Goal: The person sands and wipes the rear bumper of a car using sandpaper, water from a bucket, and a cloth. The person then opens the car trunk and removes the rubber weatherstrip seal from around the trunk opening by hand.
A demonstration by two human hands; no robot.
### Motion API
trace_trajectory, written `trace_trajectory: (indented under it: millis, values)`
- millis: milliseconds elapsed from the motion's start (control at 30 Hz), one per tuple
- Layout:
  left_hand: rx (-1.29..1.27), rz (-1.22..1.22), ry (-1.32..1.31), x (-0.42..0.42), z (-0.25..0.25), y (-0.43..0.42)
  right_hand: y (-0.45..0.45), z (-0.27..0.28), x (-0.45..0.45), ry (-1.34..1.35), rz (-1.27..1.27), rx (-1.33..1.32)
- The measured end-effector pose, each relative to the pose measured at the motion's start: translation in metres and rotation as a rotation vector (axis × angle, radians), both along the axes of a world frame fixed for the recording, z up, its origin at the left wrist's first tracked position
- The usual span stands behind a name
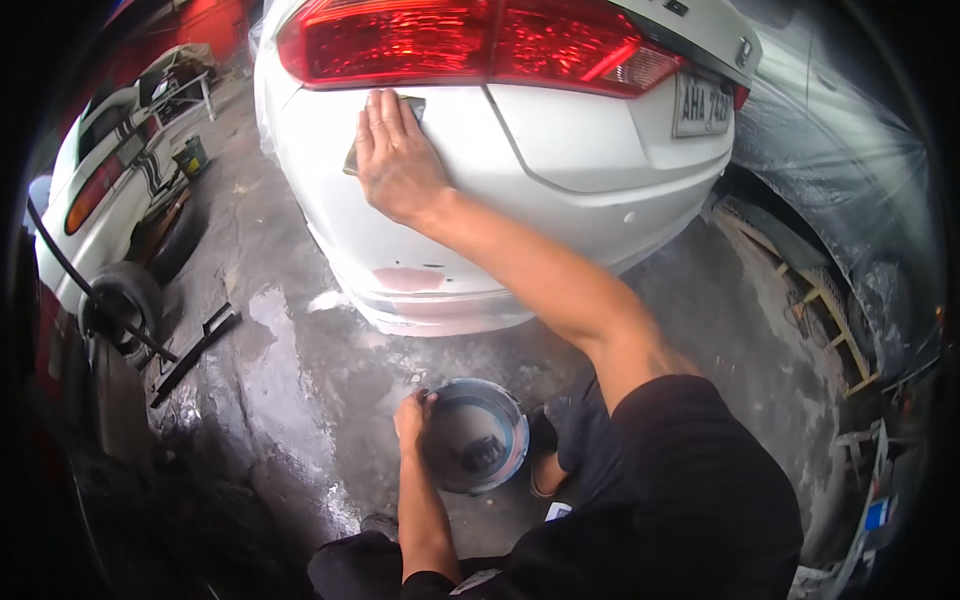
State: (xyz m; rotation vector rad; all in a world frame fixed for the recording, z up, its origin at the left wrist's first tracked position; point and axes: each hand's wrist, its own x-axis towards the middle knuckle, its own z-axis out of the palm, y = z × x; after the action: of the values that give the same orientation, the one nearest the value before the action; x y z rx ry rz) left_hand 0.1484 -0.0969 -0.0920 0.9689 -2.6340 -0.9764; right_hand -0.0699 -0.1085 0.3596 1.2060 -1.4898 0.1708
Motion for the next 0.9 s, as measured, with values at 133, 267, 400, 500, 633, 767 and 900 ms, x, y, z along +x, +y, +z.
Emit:
trace_trajectory:
  millis: [133,267,400,500,633,767,900]
  values:
    - [-0.056,-0.021,-0.016,-0.001,-0.008,-0.004,0.083,0.010,-0.036,-0.089,-0.017,0.005]
    - [-0.078,-0.057,-0.134,0.001,0.000,0.000,0.048,0.012,-0.007,-0.237,-0.054,-0.029]
    - [-0.114,-0.031,-0.045,0.004,-0.006,-0.001,0.045,0.011,-0.013,-0.146,-0.046,0.021]
    - [-0.102,-0.017,-0.053,0.001,0.006,0.000,0.095,0.002,-0.023,-0.141,-0.079,-0.066]
    - [-0.096,-0.033,-0.040,0.003,0.008,0.003,0.042,0.001,-0.011,-0.125,-0.150,0.047]
    - [-0.094,-0.008,-0.009,0.005,0.001,0.003,0.102,-0.015,-0.019,-0.240,0.050,0.078]
    - [-0.124,0.024,-0.066,-0.002,0.011,0.002,0.123,-0.024,-0.037,-0.116,0.087,0.158]
